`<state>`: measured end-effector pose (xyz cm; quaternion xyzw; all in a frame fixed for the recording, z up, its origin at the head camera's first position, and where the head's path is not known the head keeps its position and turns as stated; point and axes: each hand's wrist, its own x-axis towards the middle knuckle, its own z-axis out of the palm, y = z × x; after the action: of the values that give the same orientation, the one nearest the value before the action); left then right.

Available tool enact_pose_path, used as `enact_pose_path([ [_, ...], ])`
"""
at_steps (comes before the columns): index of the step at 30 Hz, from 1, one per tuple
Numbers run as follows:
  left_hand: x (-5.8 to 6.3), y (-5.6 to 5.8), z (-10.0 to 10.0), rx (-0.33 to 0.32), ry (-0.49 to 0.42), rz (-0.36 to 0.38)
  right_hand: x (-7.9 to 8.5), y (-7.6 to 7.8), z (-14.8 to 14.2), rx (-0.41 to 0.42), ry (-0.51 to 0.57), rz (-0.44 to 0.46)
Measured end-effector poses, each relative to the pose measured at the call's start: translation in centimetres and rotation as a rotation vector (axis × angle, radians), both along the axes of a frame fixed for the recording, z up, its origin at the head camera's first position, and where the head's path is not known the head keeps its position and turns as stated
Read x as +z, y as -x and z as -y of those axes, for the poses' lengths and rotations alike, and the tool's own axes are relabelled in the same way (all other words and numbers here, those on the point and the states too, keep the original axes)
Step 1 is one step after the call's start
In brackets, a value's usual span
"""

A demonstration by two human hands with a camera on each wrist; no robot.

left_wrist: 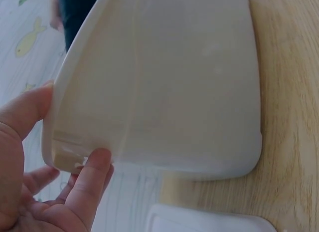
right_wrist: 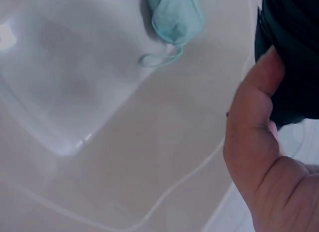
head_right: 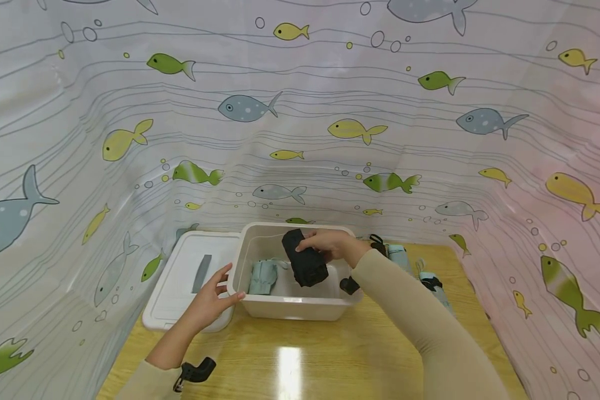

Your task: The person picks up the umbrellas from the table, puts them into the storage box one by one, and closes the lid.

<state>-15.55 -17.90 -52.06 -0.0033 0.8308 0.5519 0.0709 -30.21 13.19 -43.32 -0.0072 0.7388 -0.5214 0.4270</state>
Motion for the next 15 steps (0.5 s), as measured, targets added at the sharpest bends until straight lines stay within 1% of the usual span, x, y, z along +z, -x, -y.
enact_pose_path([
  [6, 0.1, 0.0, 0.0, 0.004, -0.015, 0.000, -2.4, 1.0, 1.8, 0.020, -0.063, 0.074],
  [9, 0.1, 0.0, 0.0, 0.010, -0.020, -0.001, -3.6, 1.3, 2.7, 0.035, -0.089, 0.098],
  [12, 0.1, 0.0, 0.0, 0.011, -0.017, -0.001, -4.7, 1.6, 3.2, 0.010, -0.112, 0.135],
  [13, 0.1, 0.0, 0.1, 0.010, -0.017, -0.001, -5.0, 1.7, 3.3, 0.002, -0.127, 0.134],
  [15, 0.0, -0.1, 0.1, 0.008, -0.006, -0.001, -5.8, 1.8, 3.4, -0.037, -0.131, 0.166],
])
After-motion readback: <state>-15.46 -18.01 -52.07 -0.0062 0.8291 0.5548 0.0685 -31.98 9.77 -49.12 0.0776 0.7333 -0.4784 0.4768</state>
